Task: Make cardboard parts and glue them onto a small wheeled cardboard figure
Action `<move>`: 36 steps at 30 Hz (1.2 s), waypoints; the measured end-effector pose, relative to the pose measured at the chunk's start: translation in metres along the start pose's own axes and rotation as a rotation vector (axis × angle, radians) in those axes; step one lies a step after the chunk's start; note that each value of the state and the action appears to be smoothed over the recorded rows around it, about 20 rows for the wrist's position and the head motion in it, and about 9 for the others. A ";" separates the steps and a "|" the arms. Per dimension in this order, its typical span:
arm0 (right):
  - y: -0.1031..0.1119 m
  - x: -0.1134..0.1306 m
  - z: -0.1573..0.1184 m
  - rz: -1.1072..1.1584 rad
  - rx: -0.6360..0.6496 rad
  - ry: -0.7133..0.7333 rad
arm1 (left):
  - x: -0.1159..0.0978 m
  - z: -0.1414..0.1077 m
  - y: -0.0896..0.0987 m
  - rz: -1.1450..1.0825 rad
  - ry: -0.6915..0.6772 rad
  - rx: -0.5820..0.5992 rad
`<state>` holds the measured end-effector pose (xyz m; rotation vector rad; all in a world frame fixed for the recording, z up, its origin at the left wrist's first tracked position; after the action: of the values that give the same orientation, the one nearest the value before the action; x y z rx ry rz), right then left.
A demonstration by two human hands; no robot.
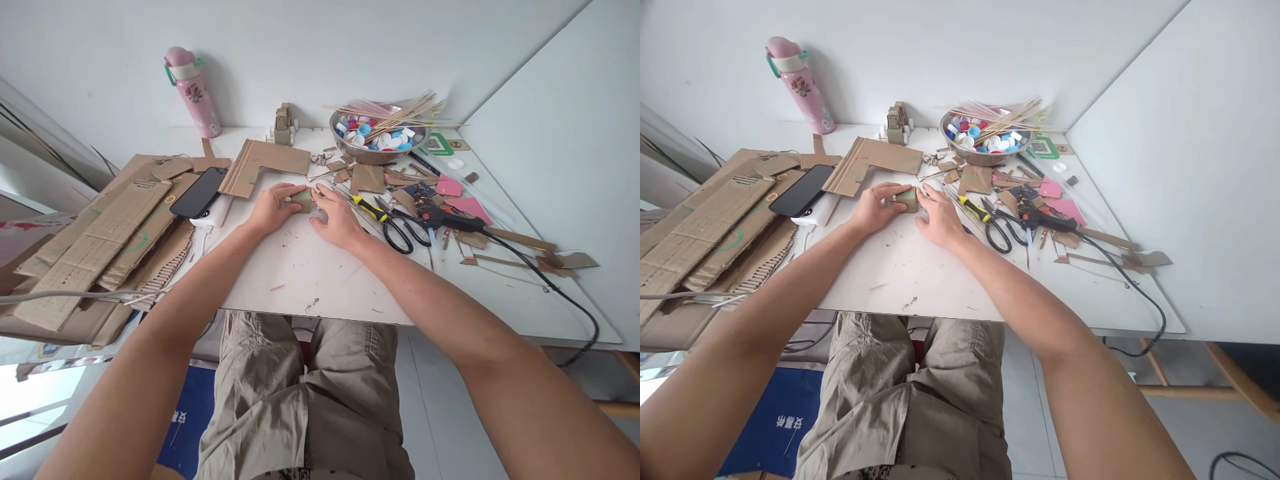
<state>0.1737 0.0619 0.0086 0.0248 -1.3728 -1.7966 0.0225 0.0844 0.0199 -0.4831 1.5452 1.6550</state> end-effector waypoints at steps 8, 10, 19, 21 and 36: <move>0.014 -0.014 0.002 0.011 -0.207 -0.013 | 0.003 0.000 0.002 0.073 0.004 -0.016; 0.032 -0.024 -0.003 0.041 -0.311 -0.038 | 0.008 0.001 0.004 0.051 0.047 -0.035; 0.056 -0.017 -0.010 0.087 -0.365 0.025 | 0.010 0.004 0.000 0.005 0.092 -0.016; 0.043 -0.011 -0.005 0.066 -0.325 0.043 | 0.010 0.004 0.000 0.007 0.091 -0.013; 0.001 -0.019 -0.007 0.020 -0.228 0.017 | 0.020 0.006 0.002 -0.063 -0.036 -0.049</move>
<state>0.1892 0.0681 -0.0021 -0.0951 -1.1451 -1.9211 0.0100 0.0963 0.0074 -0.5200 1.4519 1.6474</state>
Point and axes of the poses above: each hand's wrist, its own z-axis towards the middle knuckle, its own y-axis out of the back of the hand, x = y × z, the point moved 9 cm from there along z, towards the middle knuckle, and after that the axes turned 8 degrees about y, right-handed, at the moved point
